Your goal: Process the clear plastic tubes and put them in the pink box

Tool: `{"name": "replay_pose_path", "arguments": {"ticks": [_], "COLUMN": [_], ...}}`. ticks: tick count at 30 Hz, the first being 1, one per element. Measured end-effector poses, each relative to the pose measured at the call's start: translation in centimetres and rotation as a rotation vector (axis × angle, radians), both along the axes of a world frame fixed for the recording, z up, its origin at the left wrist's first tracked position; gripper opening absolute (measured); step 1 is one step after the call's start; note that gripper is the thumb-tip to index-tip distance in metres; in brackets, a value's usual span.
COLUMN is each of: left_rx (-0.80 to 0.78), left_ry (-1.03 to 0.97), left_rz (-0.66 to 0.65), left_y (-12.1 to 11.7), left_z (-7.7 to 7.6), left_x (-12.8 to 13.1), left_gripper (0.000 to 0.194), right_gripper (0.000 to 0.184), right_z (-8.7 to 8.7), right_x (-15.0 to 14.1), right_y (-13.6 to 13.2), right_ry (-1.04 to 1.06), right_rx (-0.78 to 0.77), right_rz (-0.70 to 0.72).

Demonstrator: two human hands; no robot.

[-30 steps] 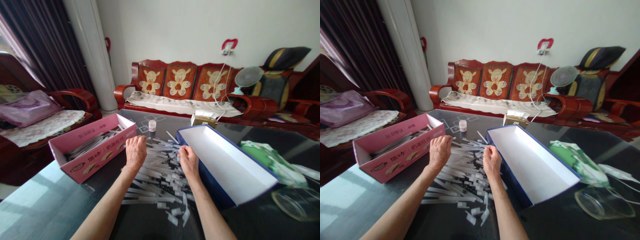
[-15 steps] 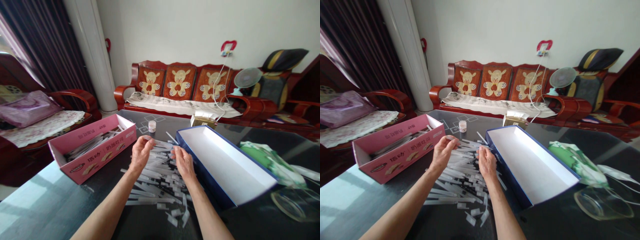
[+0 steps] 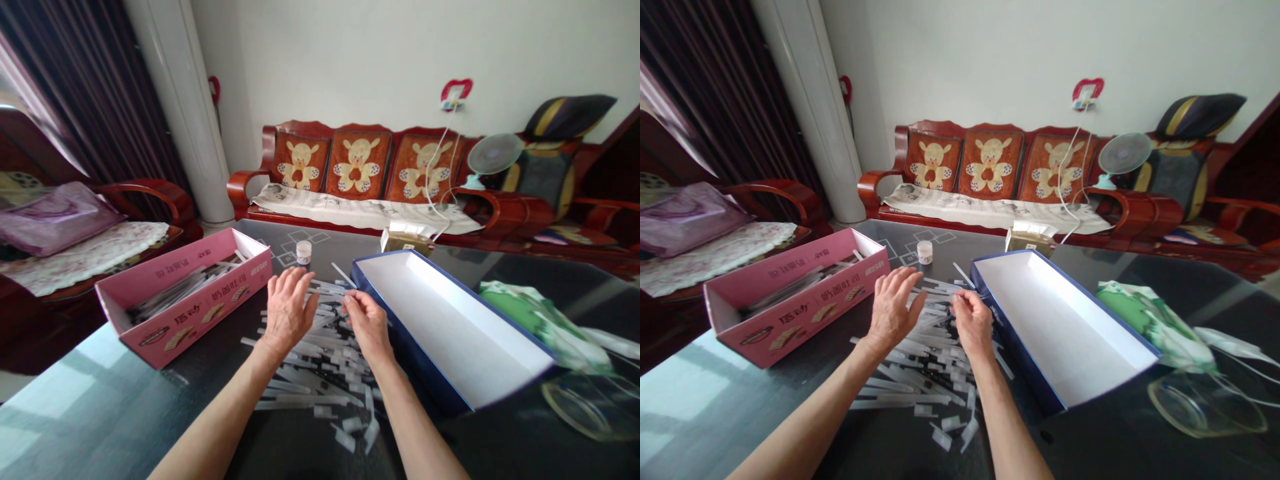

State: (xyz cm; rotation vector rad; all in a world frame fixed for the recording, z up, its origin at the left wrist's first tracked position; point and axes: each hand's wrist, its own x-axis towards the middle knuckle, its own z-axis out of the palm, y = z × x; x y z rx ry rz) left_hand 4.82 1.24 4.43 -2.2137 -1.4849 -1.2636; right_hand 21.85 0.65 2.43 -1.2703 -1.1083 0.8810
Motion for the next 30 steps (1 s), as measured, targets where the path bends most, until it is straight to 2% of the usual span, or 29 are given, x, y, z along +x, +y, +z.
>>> {"name": "replay_pose_path", "arguments": {"ticks": [3, 6, 11, 16, 22, 27, 28, 30], "left_rx": [-0.052, -0.108, -0.071, -0.158, -0.488, -0.877, -0.900, -0.830], "left_ry": [0.206, 0.241, 0.145, -0.027, -0.273, -0.499, -0.514, -0.489], "left_rz": [-0.093, -0.097, -0.138, -0.203, -0.416, -0.618, -0.620, -0.532], "left_y": [-0.5, -0.8, -1.1, -1.2, -1.1, -0.8, -0.8, -1.0], "left_z": [-0.1, -0.7, -1.7, -2.0, -0.6, 0.3, 0.3, 0.4], "left_x": [0.7, 1.4, 2.1, 2.7, 2.1, 1.3, 1.4, 1.8], "left_gripper": [0.026, 0.025, 0.023, 0.022, 0.029, 0.037, 0.036, 0.030], "right_gripper": [0.038, 0.042, 0.037, 0.029, 0.026, 0.025, 0.027, 0.031], "right_z": [0.2, 0.3, 0.5, 0.8, 0.1, 0.1, 0.2, 0.4], "right_x": [-0.5, -1.0, -1.5, -1.3, -0.8, -0.7, -0.9, -1.2], "right_y": [-0.2, -0.3, -0.3, -0.4, -0.1, -0.2, -0.2, -0.2], "right_ry": [0.044, 0.214, 0.506, 0.521, 0.482, 0.527, 0.558, 0.645], "right_rx": [-0.014, -0.040, -0.136, -0.061, -0.001, 0.033, 0.030, -0.003], "right_rz": [0.067, 0.088, 0.117, 0.094, 0.149, 0.253, 0.262, 0.242]}}
